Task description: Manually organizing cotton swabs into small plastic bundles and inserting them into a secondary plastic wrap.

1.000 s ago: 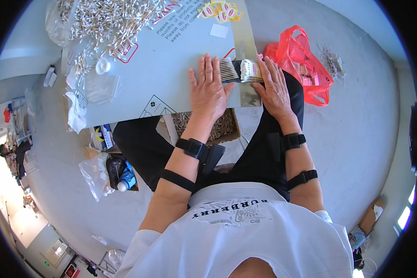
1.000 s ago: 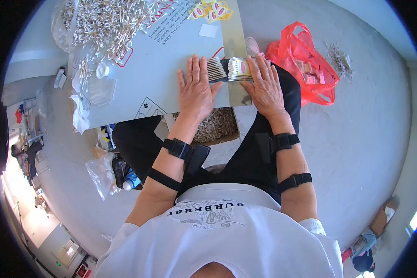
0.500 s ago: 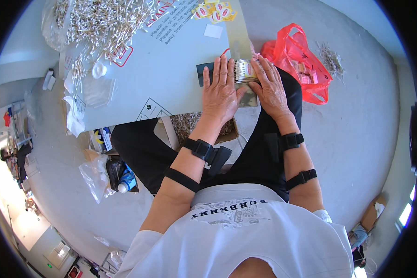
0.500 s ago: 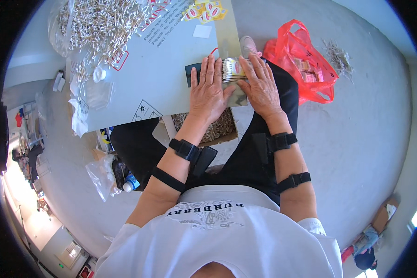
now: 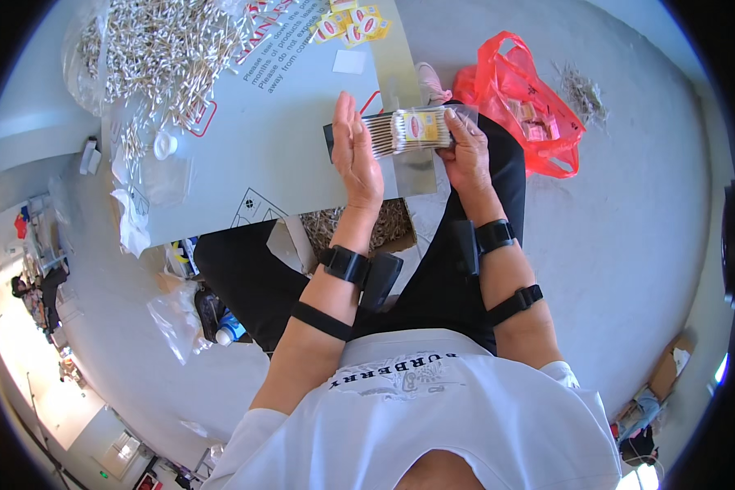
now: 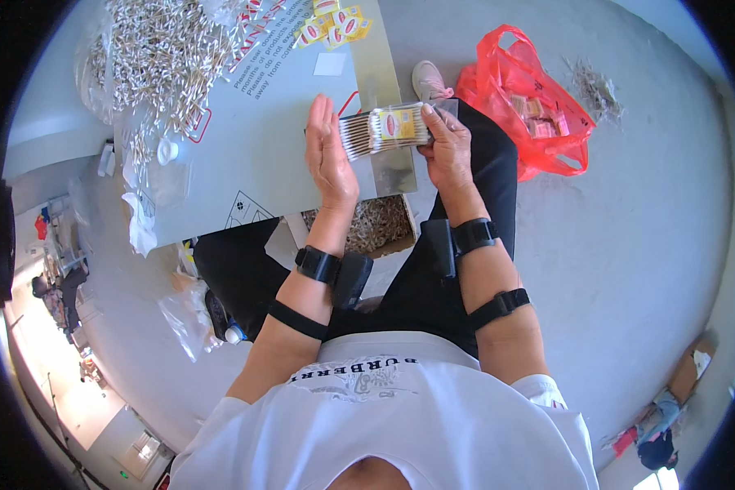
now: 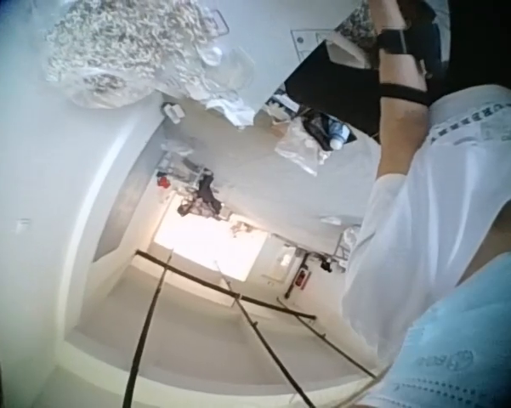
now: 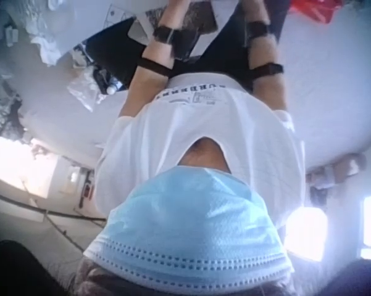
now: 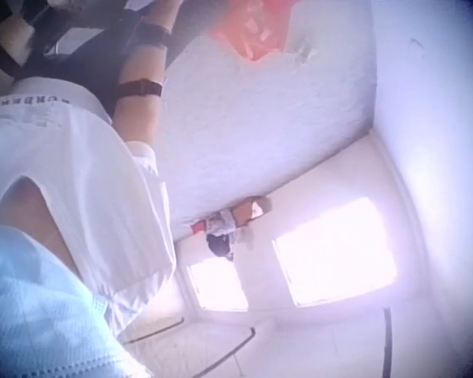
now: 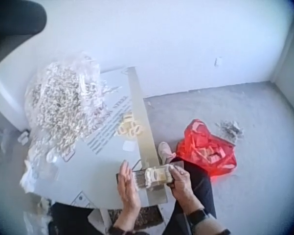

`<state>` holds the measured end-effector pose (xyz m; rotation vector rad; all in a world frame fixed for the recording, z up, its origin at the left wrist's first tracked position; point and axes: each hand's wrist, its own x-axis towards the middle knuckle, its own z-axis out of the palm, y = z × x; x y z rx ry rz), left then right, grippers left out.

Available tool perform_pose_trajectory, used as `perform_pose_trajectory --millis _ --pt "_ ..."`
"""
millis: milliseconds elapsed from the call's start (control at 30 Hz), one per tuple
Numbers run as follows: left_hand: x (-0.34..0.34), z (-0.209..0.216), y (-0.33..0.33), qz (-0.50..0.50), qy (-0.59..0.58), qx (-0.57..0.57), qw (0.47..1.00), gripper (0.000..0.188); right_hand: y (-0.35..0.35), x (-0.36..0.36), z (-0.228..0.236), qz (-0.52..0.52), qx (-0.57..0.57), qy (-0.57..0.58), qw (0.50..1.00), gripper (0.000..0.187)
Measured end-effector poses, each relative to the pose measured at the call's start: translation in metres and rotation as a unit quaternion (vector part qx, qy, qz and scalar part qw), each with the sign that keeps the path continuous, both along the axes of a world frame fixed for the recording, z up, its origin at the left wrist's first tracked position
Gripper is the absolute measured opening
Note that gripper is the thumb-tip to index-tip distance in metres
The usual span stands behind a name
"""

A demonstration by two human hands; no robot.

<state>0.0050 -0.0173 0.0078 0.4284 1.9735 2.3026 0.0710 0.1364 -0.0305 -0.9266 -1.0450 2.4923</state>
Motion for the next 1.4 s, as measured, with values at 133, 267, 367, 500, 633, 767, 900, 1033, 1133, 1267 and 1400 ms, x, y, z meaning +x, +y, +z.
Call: perform_pose_trajectory --millis 133,267,367,500,633,767,900,1033,1133,1267,1400 --pt "-0.003 -0.005 0.007 0.0 -0.027 0.044 0.999 0.059 -0.008 -0.005 0.009 -0.005 -0.002 -0.011 1.0 0.019" --pt "-0.001 -0.005 0.011 -0.002 -0.024 0.031 0.999 0.061 -0.013 -0.007 0.015 -0.021 -0.011 0.005 1.0 0.031" --pt "0.0 -0.003 0.012 0.0 -0.023 0.025 0.999 0.061 -0.005 -0.007 0.017 -0.008 0.013 -0.028 0.999 0.037" --pt "-0.001 -0.003 0.011 0.002 -0.031 0.027 0.999 0.06 -0.011 -0.013 0.022 -0.016 0.064 -0.049 0.997 0.038" --pt "0.0 -0.003 0.018 0.001 -0.04 0.045 0.998 0.06 -0.011 -0.011 0.016 -0.004 0.105 -0.051 0.993 0.039" --pt "0.008 0.001 0.036 -0.011 -0.028 0.015 0.999 0.058 -0.014 -0.011 0.017 -0.004 0.112 -0.067 0.991 0.038" --pt "0.009 -0.004 0.041 -0.013 -0.041 0.032 0.999 0.058 -0.011 -0.009 0.013 0.008 0.099 -0.06 0.993 0.04" --pt "0.01 -0.003 0.035 0.009 -0.058 0.074 0.996 0.061 -0.019 -0.001 0.022 -0.059 -0.027 0.015 0.998 0.033" --pt "0.015 0.004 0.036 -0.032 -0.055 0.063 0.996 0.064 -0.029 0.008 0.016 -0.056 0.023 0.038 0.997 0.026" --pt "0.018 0.003 0.036 -0.036 -0.026 0.035 0.998 0.066 -0.04 0.006 0.019 -0.113 -0.016 0.02 0.993 0.023" --pt "0.026 0.005 0.036 -0.027 -0.062 0.039 0.997 0.066 -0.042 0.004 0.018 -0.099 0.013 -0.009 0.995 0.026"
